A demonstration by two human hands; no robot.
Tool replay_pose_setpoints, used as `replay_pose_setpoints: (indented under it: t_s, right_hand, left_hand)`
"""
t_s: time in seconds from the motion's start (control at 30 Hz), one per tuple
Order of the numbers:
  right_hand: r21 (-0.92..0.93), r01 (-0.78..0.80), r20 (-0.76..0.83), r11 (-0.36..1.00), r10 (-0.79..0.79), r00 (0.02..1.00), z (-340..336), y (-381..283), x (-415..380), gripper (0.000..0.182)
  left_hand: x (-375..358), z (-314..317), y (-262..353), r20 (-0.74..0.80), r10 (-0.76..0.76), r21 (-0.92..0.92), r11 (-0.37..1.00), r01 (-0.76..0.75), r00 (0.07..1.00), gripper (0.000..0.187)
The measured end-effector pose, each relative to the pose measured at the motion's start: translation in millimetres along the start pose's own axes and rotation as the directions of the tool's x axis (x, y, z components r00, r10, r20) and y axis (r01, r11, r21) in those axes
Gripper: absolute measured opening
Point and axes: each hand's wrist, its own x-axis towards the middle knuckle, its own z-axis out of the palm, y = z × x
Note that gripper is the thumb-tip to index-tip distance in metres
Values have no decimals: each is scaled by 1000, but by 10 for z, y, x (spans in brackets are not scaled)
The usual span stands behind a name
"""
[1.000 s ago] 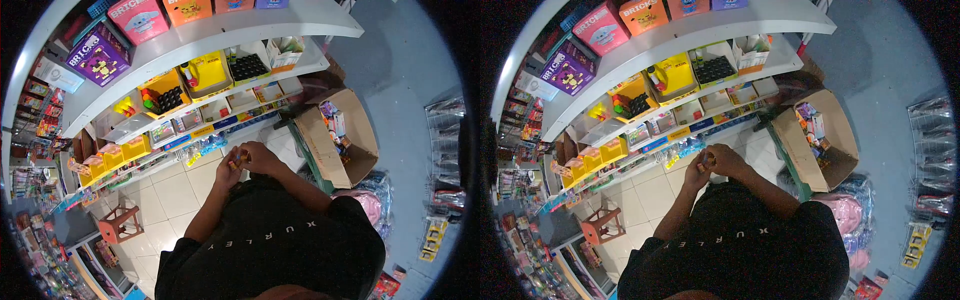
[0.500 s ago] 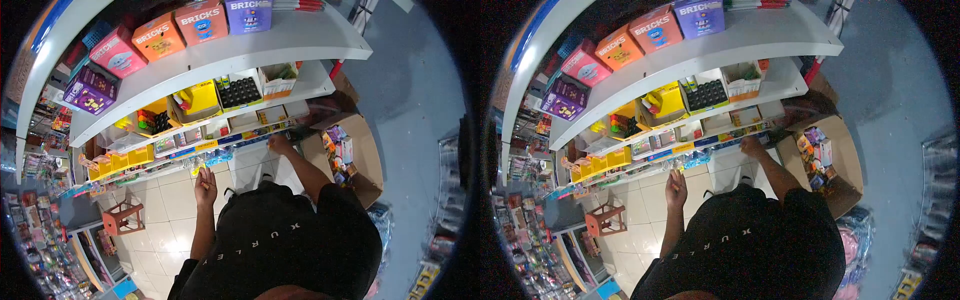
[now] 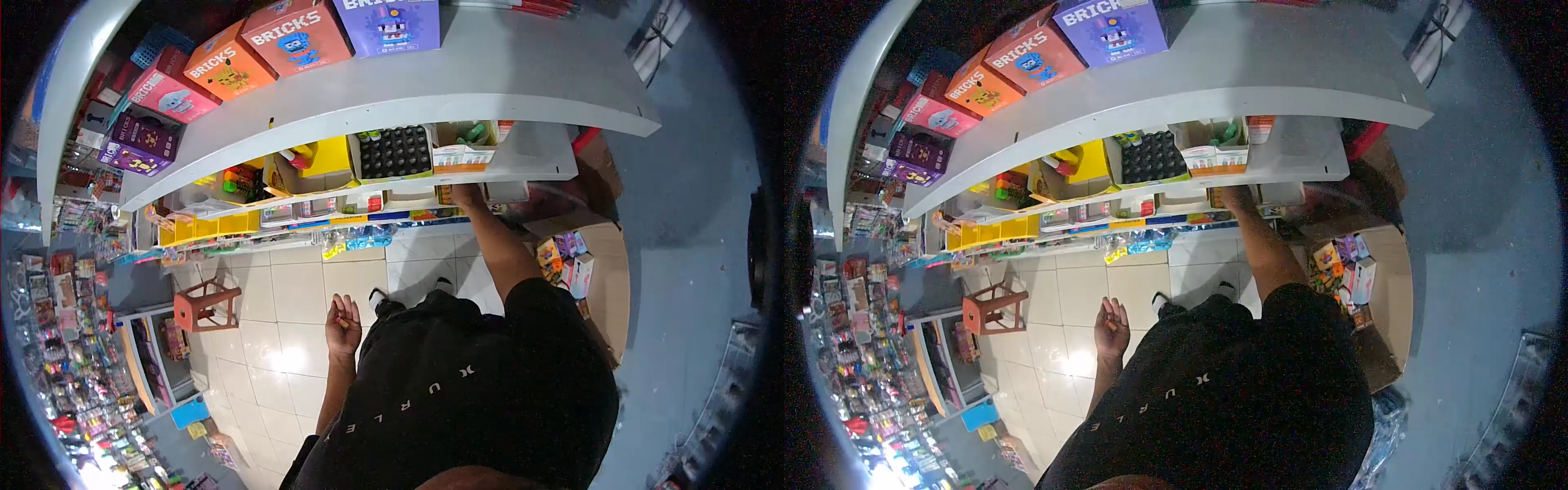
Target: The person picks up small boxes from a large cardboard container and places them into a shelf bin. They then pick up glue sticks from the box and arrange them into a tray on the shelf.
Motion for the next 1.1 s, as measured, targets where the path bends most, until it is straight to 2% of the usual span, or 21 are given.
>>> replay_pose_setpoints:
  t_s: [0.2,0.37,0.47,0.57,0.67,0.77,0.87,0.9,0.93,1.0,1.03,1.1]
  right_hand:
    - [83,-48,153,995,35,988,-173,-95,-36,45]
    - [147,-58,60,987,50,997,81,21,-74,46]
    - [224,-114,89,968,97,991,207,116,-136,45]
    - [205,-197,226,959,149,963,-60,-38,-114,42]
    - [221,-147,151,964,115,982,-67,-26,-144,40]
    - [214,-226,157,950,195,968,-370,-192,-181,37]
    - [377,29,-95,926,7,995,-582,-278,-259,34]
    - [394,10,-118,919,40,992,-518,-268,-341,29]
    - [404,-17,-91,914,58,994,-600,-313,-428,26]
    - [434,-65,-31,899,87,996,-761,-508,-693,24]
    - [537,-128,-14,834,161,987,-765,-632,-840,17]
    - [645,-160,67,747,153,986,-1013,-982,-1016,15]
  left_hand:
    - [-40,-21,-85,33,-28,-50,998,29,999,24]
    - [-74,65,-132,-72,38,-17,999,-40,997,24]
    - [-55,-8,-136,-46,53,-10,999,-53,998,24]
    - [-58,-25,-143,15,39,-26,999,-38,999,25]
    - [-50,21,-119,53,14,-48,999,-11,999,26]
    - [-49,248,-74,102,55,27,998,-58,993,29]
    - [84,533,7,221,-4,14,1000,1,975,32]
    - [152,632,17,280,-25,6,1000,24,960,34]
    - [218,744,34,336,-43,0,999,45,941,36]
    - [207,1142,4,314,-62,-41,996,79,947,43]
    - [262,1239,-2,370,-88,-31,994,107,925,48]
    - [330,1457,-38,484,-141,-31,983,178,863,57]
